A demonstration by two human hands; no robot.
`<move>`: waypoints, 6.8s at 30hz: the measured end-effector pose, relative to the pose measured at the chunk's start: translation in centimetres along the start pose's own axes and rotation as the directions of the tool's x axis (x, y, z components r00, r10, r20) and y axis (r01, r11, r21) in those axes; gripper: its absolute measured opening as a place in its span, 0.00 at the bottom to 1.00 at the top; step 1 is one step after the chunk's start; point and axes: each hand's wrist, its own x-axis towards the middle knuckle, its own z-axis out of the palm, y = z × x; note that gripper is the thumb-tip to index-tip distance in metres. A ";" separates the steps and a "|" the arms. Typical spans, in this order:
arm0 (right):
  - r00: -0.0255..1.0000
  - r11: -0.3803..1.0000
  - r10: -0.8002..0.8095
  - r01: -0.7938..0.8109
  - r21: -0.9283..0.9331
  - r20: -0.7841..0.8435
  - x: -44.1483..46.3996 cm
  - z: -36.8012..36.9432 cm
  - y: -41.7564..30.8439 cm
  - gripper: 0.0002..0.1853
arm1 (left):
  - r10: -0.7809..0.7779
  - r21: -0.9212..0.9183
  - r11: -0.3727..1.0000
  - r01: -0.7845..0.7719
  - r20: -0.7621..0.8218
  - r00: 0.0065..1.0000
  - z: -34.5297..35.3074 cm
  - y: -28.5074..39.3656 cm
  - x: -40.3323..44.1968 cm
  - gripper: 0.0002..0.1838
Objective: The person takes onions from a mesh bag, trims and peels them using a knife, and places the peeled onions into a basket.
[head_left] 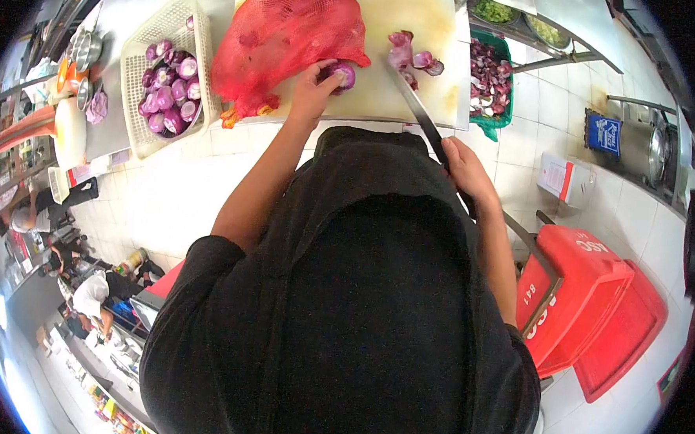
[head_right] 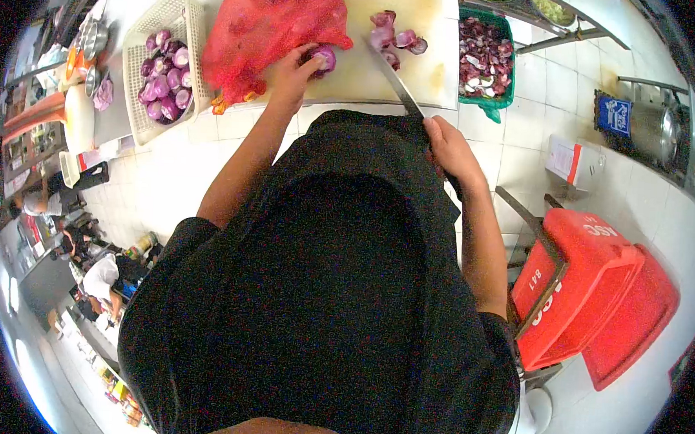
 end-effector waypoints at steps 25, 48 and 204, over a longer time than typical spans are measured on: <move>0.979 0.991 0.068 -0.044 0.125 -0.194 4.5 1.7 -1.4 0.22 | 0.173 0.093 0.982 -0.167 -0.062 0.983 -3.7 1.3 -2.8 0.19; 0.928 0.971 0.156 -0.082 0.225 -0.337 6.3 3.4 -2.8 0.24 | 0.649 0.710 0.697 -0.103 -0.563 0.512 -40.8 14.1 3.3 0.22; 0.948 0.967 0.083 -0.002 0.256 -0.308 -1.1 2.4 0.3 0.08 | 0.425 0.429 0.850 -0.305 -0.216 0.879 -4.8 7.0 2.9 0.21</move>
